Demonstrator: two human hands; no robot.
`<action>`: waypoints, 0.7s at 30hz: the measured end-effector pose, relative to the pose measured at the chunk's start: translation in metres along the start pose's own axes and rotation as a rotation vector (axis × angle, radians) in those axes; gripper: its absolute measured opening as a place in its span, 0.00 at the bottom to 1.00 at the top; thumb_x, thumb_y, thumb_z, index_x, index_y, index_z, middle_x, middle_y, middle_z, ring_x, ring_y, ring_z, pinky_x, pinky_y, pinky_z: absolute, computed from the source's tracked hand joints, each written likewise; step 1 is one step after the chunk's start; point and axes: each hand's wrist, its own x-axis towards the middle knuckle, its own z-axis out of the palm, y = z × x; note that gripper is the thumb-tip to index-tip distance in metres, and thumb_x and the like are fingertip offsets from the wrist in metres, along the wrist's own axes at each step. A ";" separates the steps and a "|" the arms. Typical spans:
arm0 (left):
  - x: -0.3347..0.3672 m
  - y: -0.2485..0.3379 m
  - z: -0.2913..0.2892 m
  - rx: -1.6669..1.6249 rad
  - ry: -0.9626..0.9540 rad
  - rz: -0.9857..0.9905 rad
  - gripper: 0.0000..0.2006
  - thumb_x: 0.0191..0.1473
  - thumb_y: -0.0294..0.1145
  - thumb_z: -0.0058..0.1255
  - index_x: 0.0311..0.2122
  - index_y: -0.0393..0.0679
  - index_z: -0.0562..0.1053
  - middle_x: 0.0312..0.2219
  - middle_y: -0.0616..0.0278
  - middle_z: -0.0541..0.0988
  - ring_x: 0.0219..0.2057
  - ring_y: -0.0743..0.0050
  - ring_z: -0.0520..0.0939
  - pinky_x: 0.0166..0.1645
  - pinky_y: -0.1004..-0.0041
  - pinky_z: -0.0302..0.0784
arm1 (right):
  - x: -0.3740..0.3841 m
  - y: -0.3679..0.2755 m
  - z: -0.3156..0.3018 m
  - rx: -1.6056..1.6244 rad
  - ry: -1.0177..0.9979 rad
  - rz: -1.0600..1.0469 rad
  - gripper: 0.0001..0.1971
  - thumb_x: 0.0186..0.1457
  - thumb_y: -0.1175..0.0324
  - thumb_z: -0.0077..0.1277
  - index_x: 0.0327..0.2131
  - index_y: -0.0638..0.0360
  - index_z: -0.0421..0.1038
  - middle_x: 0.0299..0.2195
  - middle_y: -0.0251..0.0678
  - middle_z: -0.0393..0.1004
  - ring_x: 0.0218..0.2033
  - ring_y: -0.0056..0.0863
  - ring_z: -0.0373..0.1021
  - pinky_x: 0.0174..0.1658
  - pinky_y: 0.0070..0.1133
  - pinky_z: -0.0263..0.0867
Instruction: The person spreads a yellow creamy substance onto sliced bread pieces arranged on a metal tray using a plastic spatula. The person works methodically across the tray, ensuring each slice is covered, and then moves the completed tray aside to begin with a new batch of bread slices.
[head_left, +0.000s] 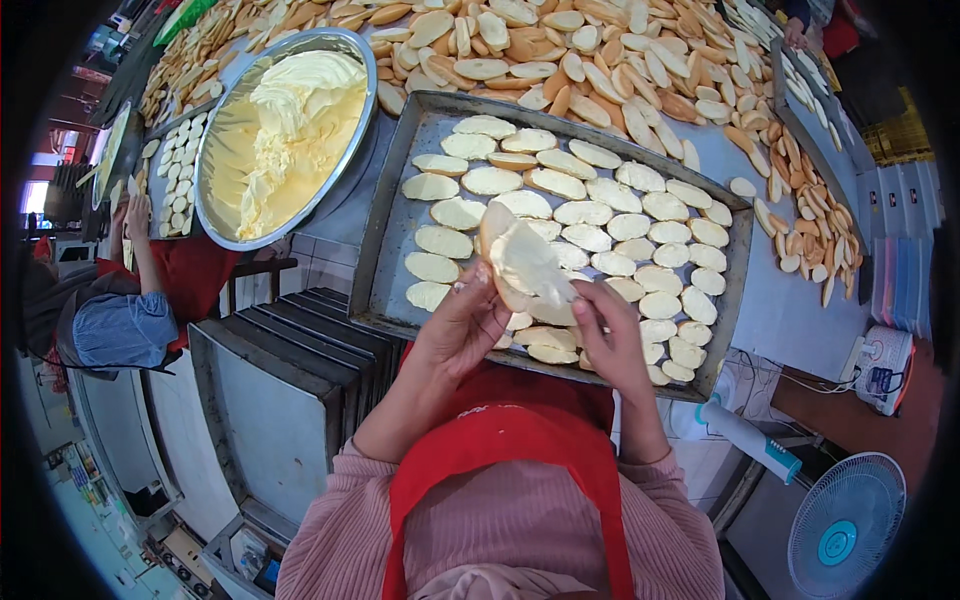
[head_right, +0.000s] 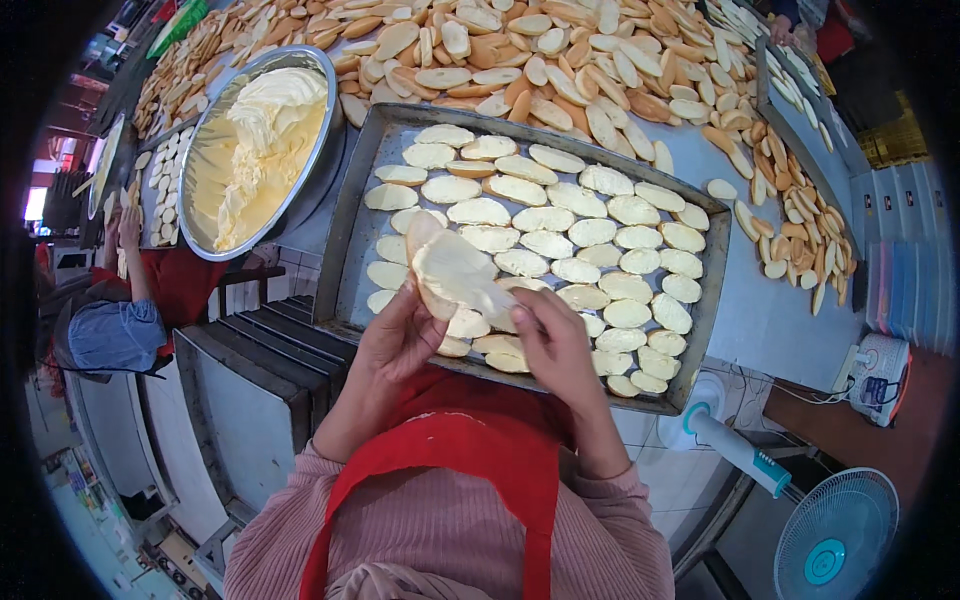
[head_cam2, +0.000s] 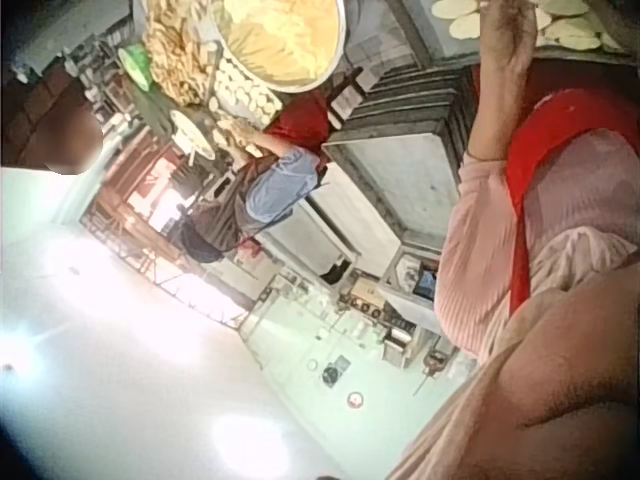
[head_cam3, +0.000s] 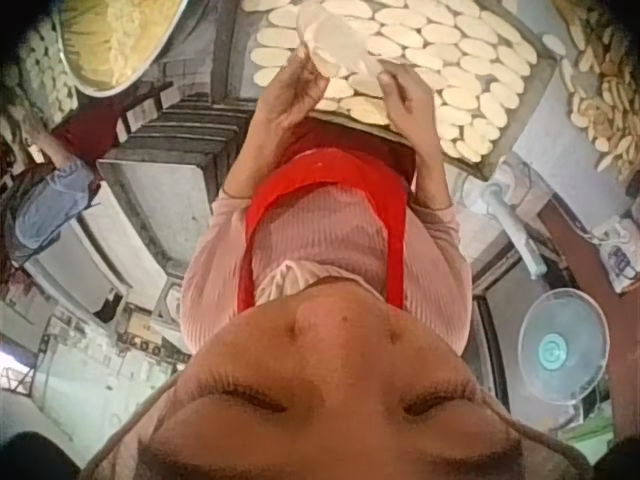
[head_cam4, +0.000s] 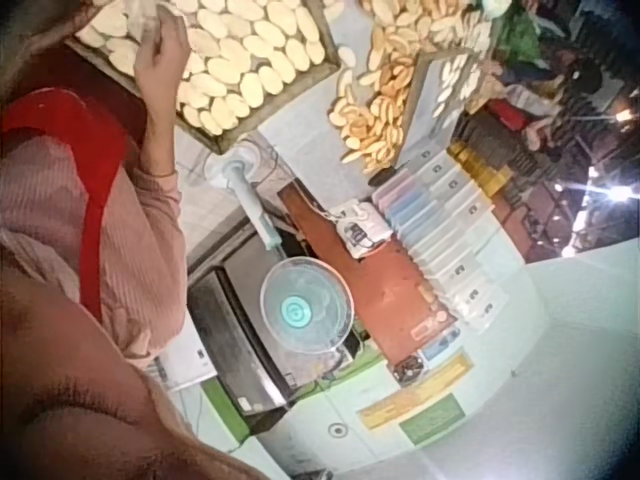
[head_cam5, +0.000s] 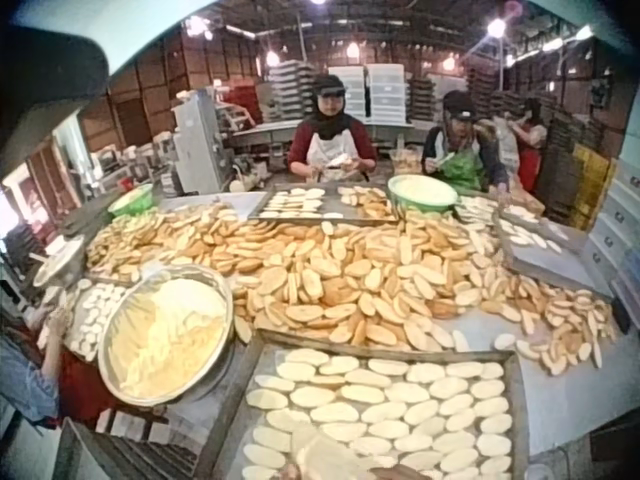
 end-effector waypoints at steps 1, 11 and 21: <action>0.000 0.004 -0.001 -0.030 -0.003 0.009 0.24 0.60 0.35 0.49 0.59 0.41 0.60 0.53 0.57 0.69 0.54 0.67 0.73 0.59 0.70 0.71 | -0.004 0.005 -0.008 -0.042 0.017 0.021 0.10 0.61 0.69 0.48 0.41 0.66 0.72 0.27 0.37 0.70 0.24 0.23 0.65 0.26 0.18 0.61; 0.000 0.004 0.001 0.247 -0.216 -0.106 0.31 0.56 0.33 0.55 0.61 0.38 0.57 0.53 0.58 0.70 0.52 0.70 0.75 0.56 0.72 0.73 | 0.011 -0.002 -0.022 -0.302 0.153 -0.158 0.09 0.54 0.73 0.53 0.39 0.62 0.75 0.24 0.39 0.70 0.24 0.33 0.66 0.30 0.24 0.61; 0.003 0.017 -0.010 0.391 -0.069 0.389 0.29 0.53 0.26 0.57 0.59 0.40 0.59 0.53 0.58 0.69 0.53 0.69 0.73 0.58 0.69 0.71 | 0.000 -0.014 -0.006 -0.055 0.045 0.018 0.10 0.58 0.69 0.52 0.41 0.65 0.74 0.27 0.35 0.71 0.26 0.19 0.66 0.26 0.16 0.61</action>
